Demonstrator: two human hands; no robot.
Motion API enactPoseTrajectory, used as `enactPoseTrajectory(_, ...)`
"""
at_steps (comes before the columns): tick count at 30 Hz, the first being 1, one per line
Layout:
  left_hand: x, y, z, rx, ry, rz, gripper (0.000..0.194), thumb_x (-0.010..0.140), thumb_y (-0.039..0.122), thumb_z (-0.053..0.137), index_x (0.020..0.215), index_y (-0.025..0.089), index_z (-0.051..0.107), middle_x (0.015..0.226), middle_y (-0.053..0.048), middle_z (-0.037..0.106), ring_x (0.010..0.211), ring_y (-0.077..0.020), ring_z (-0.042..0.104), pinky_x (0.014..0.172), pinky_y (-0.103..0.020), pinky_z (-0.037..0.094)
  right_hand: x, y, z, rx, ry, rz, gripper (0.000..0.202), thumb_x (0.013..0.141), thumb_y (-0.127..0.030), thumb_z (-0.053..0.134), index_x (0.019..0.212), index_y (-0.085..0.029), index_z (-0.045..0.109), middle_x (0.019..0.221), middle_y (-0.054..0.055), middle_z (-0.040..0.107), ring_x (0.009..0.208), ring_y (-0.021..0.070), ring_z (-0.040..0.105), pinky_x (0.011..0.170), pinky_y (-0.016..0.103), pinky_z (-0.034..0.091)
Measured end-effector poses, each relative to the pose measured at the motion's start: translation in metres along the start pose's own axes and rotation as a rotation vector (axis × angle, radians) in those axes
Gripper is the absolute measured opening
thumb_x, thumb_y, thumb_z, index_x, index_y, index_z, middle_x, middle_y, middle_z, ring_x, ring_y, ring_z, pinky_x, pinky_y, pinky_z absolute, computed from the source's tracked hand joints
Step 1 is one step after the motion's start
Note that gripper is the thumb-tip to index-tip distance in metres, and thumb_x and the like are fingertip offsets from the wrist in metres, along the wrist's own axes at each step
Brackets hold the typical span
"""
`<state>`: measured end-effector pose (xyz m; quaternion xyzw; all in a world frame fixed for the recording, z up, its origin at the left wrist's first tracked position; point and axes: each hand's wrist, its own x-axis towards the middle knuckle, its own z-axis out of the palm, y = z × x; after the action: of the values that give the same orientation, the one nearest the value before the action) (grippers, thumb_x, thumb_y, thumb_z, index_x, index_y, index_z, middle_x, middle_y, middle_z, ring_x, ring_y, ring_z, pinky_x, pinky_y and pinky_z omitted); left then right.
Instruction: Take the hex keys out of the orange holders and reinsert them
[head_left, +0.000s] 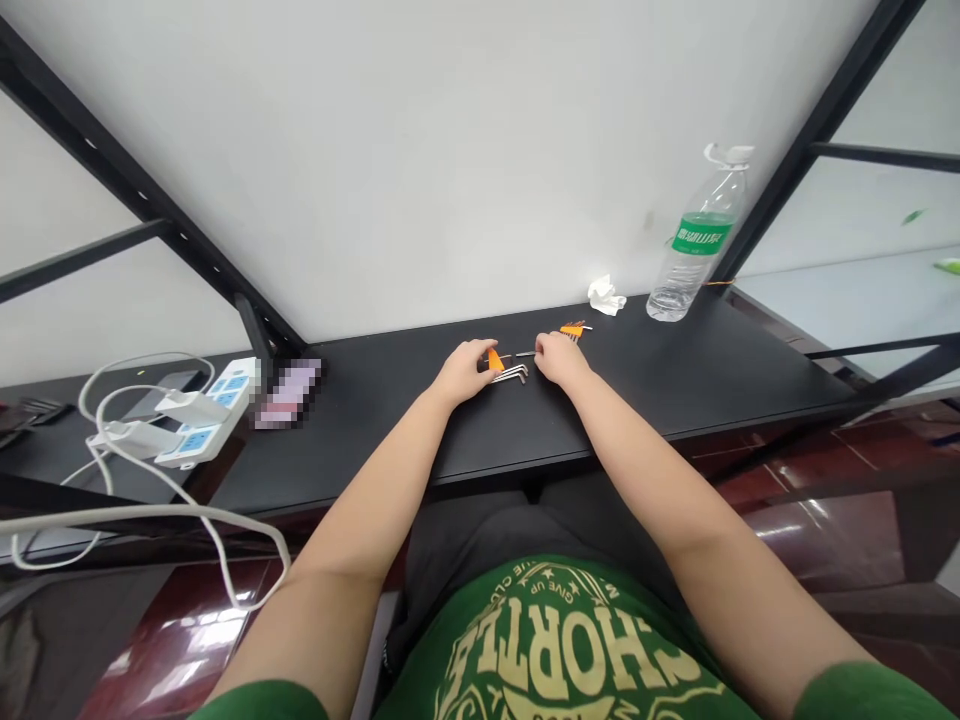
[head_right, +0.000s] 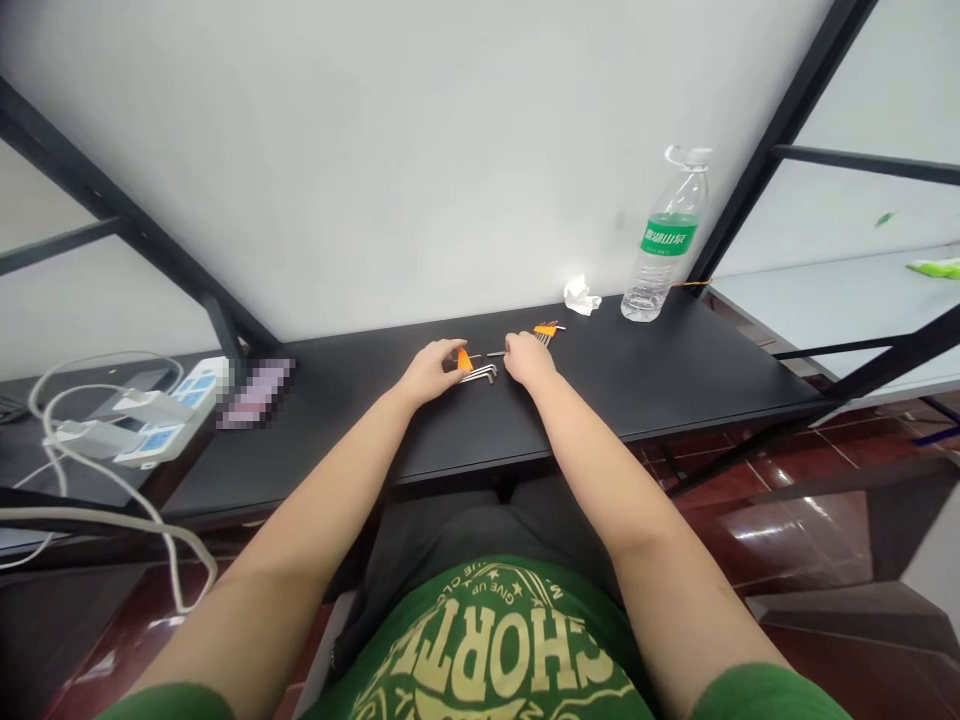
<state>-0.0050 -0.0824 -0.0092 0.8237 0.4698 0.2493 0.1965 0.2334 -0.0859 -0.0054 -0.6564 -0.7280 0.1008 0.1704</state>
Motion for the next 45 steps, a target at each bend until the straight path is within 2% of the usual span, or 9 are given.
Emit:
enactPoseTrajectory(7,0.000,-0.005,-0.001,-0.021,0.031,0.013,0.058,0.079,0.025,0.077,0.135,0.023,0.060,0.125,-0.005,0.069,0.103,-0.0232,0.066,0.098,-0.040,0.055,-0.008,-0.006,-0.004,0.108,0.085,-0.080,0.023,0.092,-0.022,0.057,0.108,-0.017,0.072,0.112,0.013,0.063,0.097,0.0242,0.060,0.089,0.036,0.047)
enactPoseTrajectory(13,0.001,0.003,-0.001,-0.082,0.074,0.068,0.059,0.082,0.027,0.076,0.138,0.024,0.057,0.128,-0.006,0.067,0.108,-0.0231,0.065,0.099,-0.040,0.054,0.002,-0.021,0.003,0.251,0.008,-0.257,0.016,0.094,-0.027,0.063,0.102,-0.020,0.075,0.101,0.004,0.070,0.096,0.0169,0.062,0.090,0.027,0.046)
enactPoseTrajectory(19,0.000,-0.006,-0.009,-0.028,0.071,0.067,0.054,0.083,0.028,0.074,0.135,0.023,0.059,0.131,-0.007,0.065,0.110,-0.0241,0.064,0.101,-0.040,0.053,0.003,-0.008,-0.003,0.296,-0.019,-0.155,0.019,0.096,-0.023,0.056,0.099,-0.018,0.074,0.093,0.004,0.075,0.085,0.0167,0.065,0.079,0.027,0.048)
enactPoseTrajectory(24,-0.001,-0.021,-0.016,0.013,0.094,-0.145,0.052,0.081,0.033,0.075,0.130,0.021,0.064,0.125,-0.009,0.068,0.104,-0.0260,0.066,0.098,-0.042,0.055,0.000,0.000,-0.005,0.245,-0.060,-0.146,0.019,0.090,-0.015,0.060,0.094,-0.021,0.078,0.095,0.004,0.076,0.090,0.0194,0.067,0.085,0.029,0.048)
enactPoseTrajectory(26,-0.001,-0.023,-0.015,-0.002,0.091,-0.181,0.053,0.080,0.036,0.075,0.129,0.021,0.065,0.125,-0.009,0.069,0.105,-0.0265,0.066,0.098,-0.042,0.055,-0.001,-0.003,-0.002,0.214,-0.073,-0.179,0.020,0.090,-0.014,0.060,0.092,-0.021,0.079,0.098,0.006,0.075,0.092,0.0204,0.066,0.089,0.031,0.048)
enactPoseTrajectory(32,-0.001,-0.022,-0.012,0.008,0.069,-0.169,0.052,0.081,0.037,0.075,0.129,0.020,0.066,0.125,-0.010,0.069,0.105,-0.0259,0.066,0.099,-0.042,0.054,-0.005,-0.011,0.000,0.171,-0.094,-0.287,0.023,0.094,-0.018,0.057,0.093,-0.022,0.080,0.100,0.006,0.070,0.094,0.0182,0.064,0.094,0.027,0.046)
enactPoseTrajectory(36,0.000,-0.024,-0.011,0.015,0.071,-0.164,0.051,0.081,0.037,0.075,0.128,0.021,0.066,0.126,-0.009,0.069,0.104,-0.0261,0.066,0.099,-0.043,0.054,-0.001,-0.005,-0.001,0.146,-0.003,-0.184,0.027,0.097,-0.019,0.053,0.108,-0.020,0.078,0.108,0.010,0.066,0.100,0.0202,0.062,0.096,0.031,0.046)
enactPoseTrajectory(40,0.000,-0.026,-0.009,0.013,0.053,-0.160,0.051,0.081,0.039,0.075,0.128,0.022,0.066,0.127,-0.008,0.069,0.106,-0.0261,0.066,0.099,-0.042,0.054,0.009,0.003,0.003,0.120,0.024,-0.074,0.026,0.096,-0.026,0.059,0.112,-0.018,0.078,0.112,0.012,0.063,0.095,0.0208,0.063,0.096,0.034,0.048)
enactPoseTrajectory(45,0.001,-0.028,-0.007,-0.003,0.048,-0.178,0.053,0.080,0.040,0.075,0.129,0.021,0.065,0.126,-0.009,0.069,0.105,-0.0257,0.067,0.098,-0.041,0.055,0.016,0.007,0.007,0.101,-0.018,-0.075,0.021,0.091,-0.017,0.060,0.095,-0.019,0.081,0.104,0.009,0.068,0.092,0.0196,0.063,0.090,0.029,0.048)
